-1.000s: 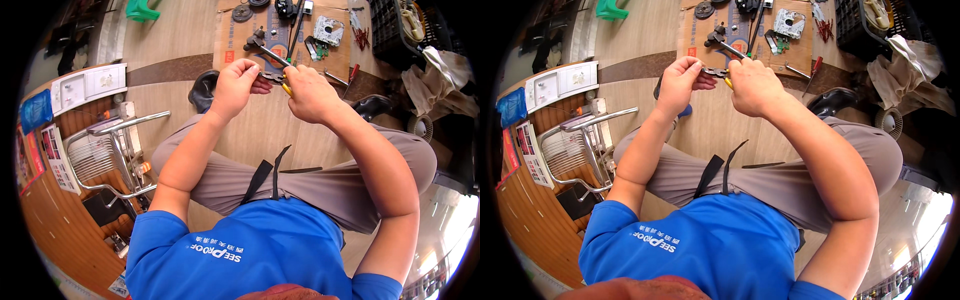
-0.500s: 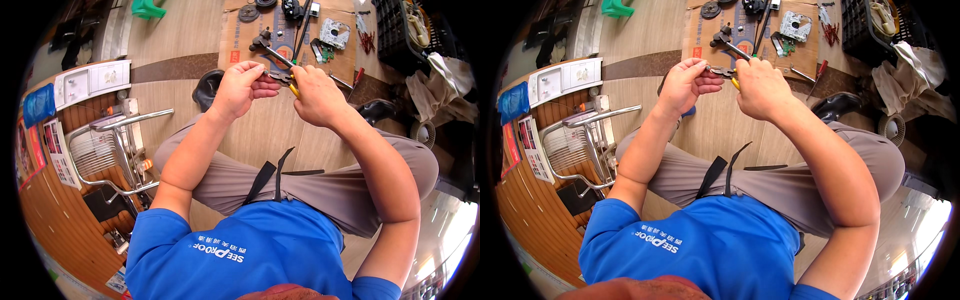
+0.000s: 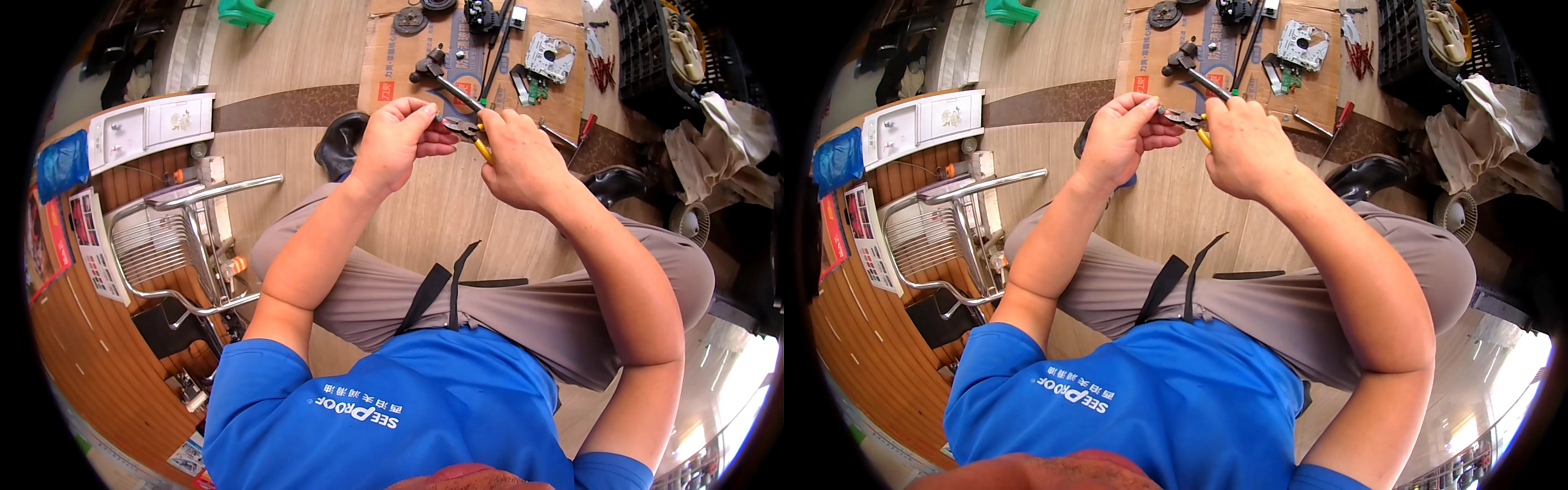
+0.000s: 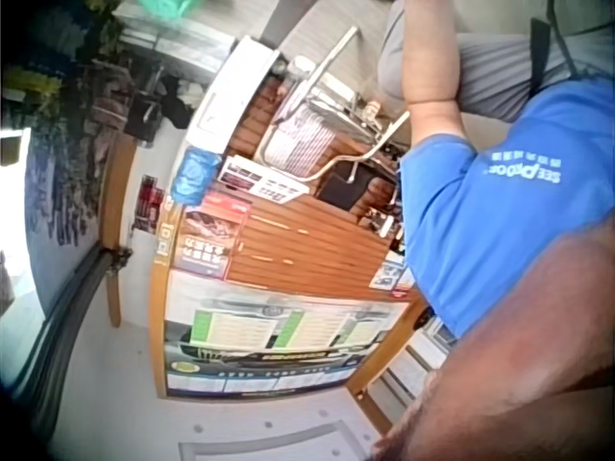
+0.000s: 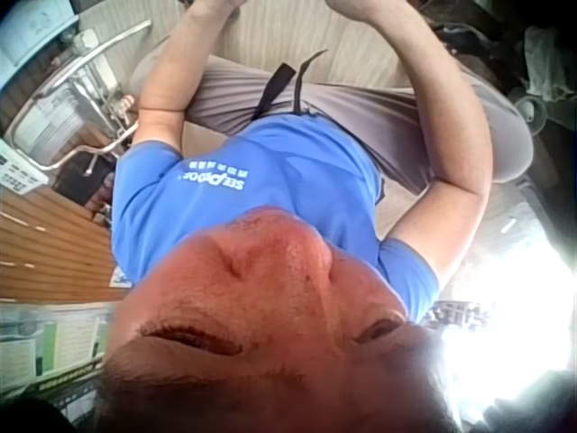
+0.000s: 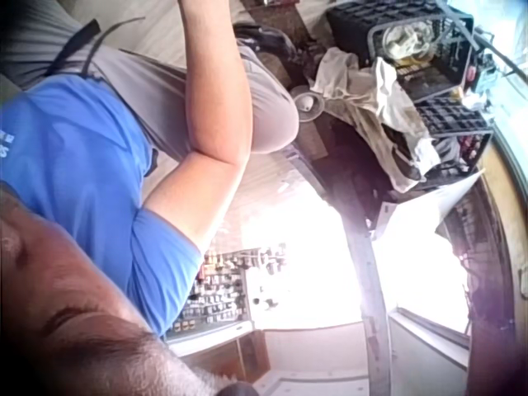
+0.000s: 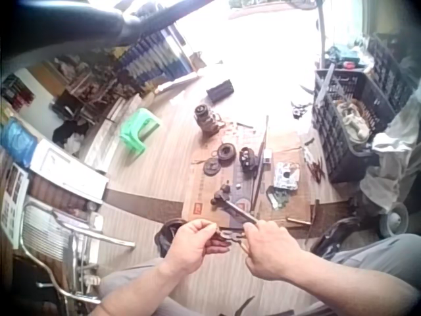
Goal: The person sits on the floor and uses pliers to manipulate small metal components and gears on a piece of cardboard. They move several small parts around, picking them up and examining them while holding a tool.
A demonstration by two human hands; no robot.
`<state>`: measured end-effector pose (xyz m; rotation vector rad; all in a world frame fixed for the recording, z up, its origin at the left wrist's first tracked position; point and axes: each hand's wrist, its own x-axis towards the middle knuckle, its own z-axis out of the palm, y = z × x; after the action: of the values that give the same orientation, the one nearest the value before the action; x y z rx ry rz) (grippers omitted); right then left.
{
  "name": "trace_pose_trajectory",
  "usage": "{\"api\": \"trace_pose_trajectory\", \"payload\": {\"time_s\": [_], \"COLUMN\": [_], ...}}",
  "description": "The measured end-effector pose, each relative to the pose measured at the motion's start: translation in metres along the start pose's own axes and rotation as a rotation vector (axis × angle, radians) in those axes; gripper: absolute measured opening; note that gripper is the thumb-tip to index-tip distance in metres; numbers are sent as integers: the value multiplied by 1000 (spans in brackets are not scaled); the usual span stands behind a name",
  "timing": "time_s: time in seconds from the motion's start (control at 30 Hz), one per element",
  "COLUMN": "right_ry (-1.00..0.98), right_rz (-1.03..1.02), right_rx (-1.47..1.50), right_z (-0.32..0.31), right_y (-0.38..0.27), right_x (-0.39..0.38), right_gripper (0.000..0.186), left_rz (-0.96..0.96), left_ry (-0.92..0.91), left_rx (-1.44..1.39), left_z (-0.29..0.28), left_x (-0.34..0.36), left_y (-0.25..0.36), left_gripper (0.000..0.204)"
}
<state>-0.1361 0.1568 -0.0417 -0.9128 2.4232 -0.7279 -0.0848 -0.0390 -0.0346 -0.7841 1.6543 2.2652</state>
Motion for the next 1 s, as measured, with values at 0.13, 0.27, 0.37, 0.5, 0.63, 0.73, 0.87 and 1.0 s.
{"api": "trace_pose_trajectory", "payload": {"time_s": [0.13,0.27,0.37,0.5,0.63,0.73,0.87,1.0], "right_ry": [-5,1,1,-6,-72,-76,11,35], "right_rz": [8,11,18,32,71,75,46,-11], "right_rx": [15,25,18,-2,14,9,-43,-100], "right_z": [2,2,1,0,-4,-4,-7,-11], "right_y": [0,0,-1,-1,-4,-3,-2,0], "right_x": [0,-1,-1,-1,0,0,-1,0], "right_gripper": [35,35,35,34,33,34,37,40], "left_rz": [33,48,46,47,55,19,-103,-170], "left_ry": [14,24,13,22,33,40,-15,-97], "left_rx": [49,75,78,91,99,57,-97,-157], "left_z": [3,6,7,8,9,8,0,-10], "left_x": [-1,-2,-2,-3,-3,-2,0,3], "left_y": [-1,-1,-2,-2,-2,-2,1,-2], "left_gripper": [14,14,14,15,15,15,16,18]}}
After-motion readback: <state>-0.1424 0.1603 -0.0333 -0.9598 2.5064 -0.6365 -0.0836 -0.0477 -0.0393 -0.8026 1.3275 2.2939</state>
